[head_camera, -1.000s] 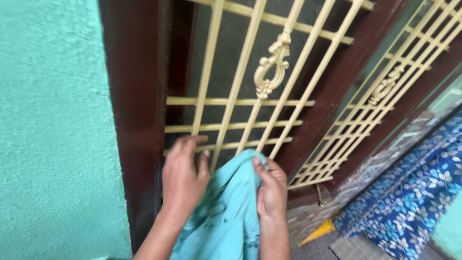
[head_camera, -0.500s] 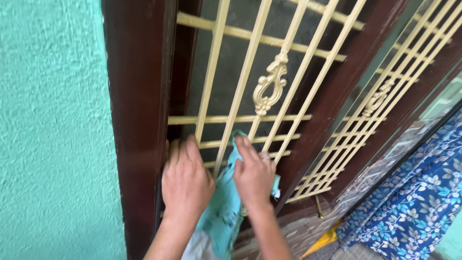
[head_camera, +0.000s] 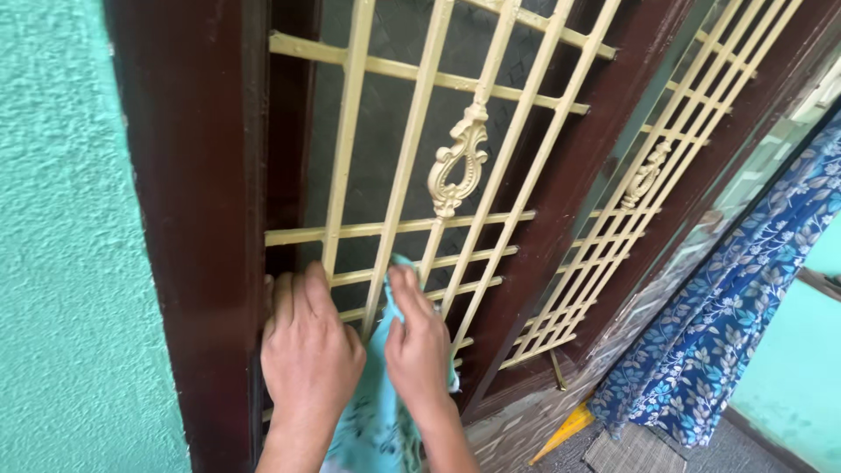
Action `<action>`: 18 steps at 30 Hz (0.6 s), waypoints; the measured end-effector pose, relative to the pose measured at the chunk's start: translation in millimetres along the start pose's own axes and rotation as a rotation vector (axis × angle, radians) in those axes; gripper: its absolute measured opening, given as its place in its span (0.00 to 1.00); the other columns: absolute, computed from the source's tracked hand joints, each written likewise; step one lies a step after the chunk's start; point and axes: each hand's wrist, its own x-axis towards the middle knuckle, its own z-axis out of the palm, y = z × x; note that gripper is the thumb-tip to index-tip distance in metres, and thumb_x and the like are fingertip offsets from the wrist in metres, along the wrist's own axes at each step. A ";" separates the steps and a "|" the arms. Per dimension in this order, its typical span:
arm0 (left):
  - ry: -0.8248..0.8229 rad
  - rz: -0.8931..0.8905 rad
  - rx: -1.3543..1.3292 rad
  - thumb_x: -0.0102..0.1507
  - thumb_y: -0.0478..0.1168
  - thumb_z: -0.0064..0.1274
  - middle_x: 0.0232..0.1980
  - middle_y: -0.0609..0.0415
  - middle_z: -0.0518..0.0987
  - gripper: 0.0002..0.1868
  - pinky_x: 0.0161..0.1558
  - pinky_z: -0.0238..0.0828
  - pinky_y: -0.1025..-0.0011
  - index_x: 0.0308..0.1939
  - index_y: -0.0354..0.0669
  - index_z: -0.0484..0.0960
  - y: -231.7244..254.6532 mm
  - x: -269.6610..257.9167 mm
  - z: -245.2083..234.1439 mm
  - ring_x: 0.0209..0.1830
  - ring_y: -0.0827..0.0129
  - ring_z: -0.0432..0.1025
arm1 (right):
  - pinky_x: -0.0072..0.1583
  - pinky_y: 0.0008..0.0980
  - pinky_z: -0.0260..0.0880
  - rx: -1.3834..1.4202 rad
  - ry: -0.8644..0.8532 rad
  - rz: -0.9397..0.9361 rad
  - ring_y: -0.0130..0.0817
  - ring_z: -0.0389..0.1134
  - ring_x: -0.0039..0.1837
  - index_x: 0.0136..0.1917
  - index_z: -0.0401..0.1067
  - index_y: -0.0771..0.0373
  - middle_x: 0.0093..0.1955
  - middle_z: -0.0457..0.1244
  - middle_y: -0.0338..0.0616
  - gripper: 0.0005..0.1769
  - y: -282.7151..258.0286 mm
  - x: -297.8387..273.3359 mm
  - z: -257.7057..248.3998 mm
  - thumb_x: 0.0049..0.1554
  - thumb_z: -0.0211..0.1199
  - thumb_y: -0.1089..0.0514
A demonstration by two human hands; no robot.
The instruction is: The person wipes the yellow metal window grille with a light blue cloth. They clean the vertical and horizontal bars and decorative elements, moving the cloth around the grille's surface.
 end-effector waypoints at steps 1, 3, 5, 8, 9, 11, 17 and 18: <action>-0.001 0.008 0.015 0.45 0.33 0.53 0.51 0.32 0.76 0.37 0.62 0.68 0.57 0.60 0.26 0.68 0.4 1.5 -0.5 0.57 0.42 0.71 | 0.67 0.42 0.66 0.041 0.025 -0.050 0.55 0.68 0.68 0.71 0.69 0.66 0.72 0.62 0.54 0.34 1.4 -5.1 0.7 0.50 0.53 0.74; -0.001 0.021 0.040 0.45 0.34 0.54 0.51 0.32 0.77 0.37 0.64 0.68 0.58 0.60 0.27 0.68 1.8 2.5 0.0 0.57 0.42 0.72 | 0.68 0.39 0.68 0.036 0.074 0.024 0.51 0.71 0.67 0.69 0.72 0.64 0.69 0.66 0.51 0.34 20.3 -12.4 -15.8 0.49 0.50 0.75; 0.001 0.033 0.065 0.46 0.34 0.54 0.51 0.32 0.77 0.37 0.66 0.67 0.58 0.60 0.27 0.67 -0.9 1.2 1.1 0.57 0.43 0.72 | 0.68 0.38 0.69 0.207 0.191 0.156 0.49 0.72 0.66 0.67 0.74 0.64 0.67 0.68 0.51 0.32 41.4 -9.9 -29.0 0.51 0.47 0.75; 0.025 0.069 0.157 0.47 0.36 0.54 0.50 0.32 0.78 0.37 0.68 0.65 0.57 0.60 0.25 0.67 -0.7 1.8 5.2 0.58 0.44 0.72 | 0.67 0.38 0.70 0.507 0.368 0.385 0.45 0.72 0.63 0.64 0.74 0.65 0.63 0.70 0.53 0.27 56.7 10.2 -33.7 0.56 0.45 0.74; 0.031 0.060 0.157 0.48 0.36 0.55 0.50 0.32 0.78 0.36 0.70 0.65 0.56 0.60 0.26 0.67 -0.8 2.5 6.1 0.57 0.44 0.72 | 0.66 0.36 0.71 0.443 0.351 0.426 0.42 0.73 0.61 0.64 0.75 0.64 0.61 0.71 0.50 0.27 56.8 16.6 -31.2 0.56 0.46 0.74; 0.036 0.048 0.156 0.49 0.37 0.56 0.50 0.34 0.77 0.35 0.72 0.63 0.53 0.59 0.27 0.68 2.2 3.0 9.1 0.56 0.45 0.73 | 0.65 0.36 0.70 0.273 0.314 0.337 0.40 0.72 0.62 0.62 0.75 0.65 0.60 0.71 0.50 0.24 49.5 20.9 -16.1 0.56 0.51 0.73; 0.045 0.071 0.231 0.48 0.42 0.62 0.49 0.36 0.77 0.39 0.71 0.64 0.50 0.60 0.28 0.68 9.0 3.6 10.7 0.54 0.44 0.73 | 0.64 0.34 0.71 0.556 0.472 0.286 0.34 0.72 0.60 0.57 0.73 0.67 0.56 0.70 0.47 0.17 61.2 29.1 -15.9 0.55 0.58 0.75; 0.047 0.072 0.232 0.48 0.42 0.62 0.48 0.37 0.77 0.39 0.71 0.64 0.50 0.60 0.28 0.67 9.7 4.2 12.1 0.54 0.44 0.73 | 0.62 0.34 0.73 0.659 0.567 0.274 0.35 0.72 0.57 0.56 0.71 0.66 0.55 0.69 0.46 0.15 66.1 33.8 -19.3 0.56 0.59 0.75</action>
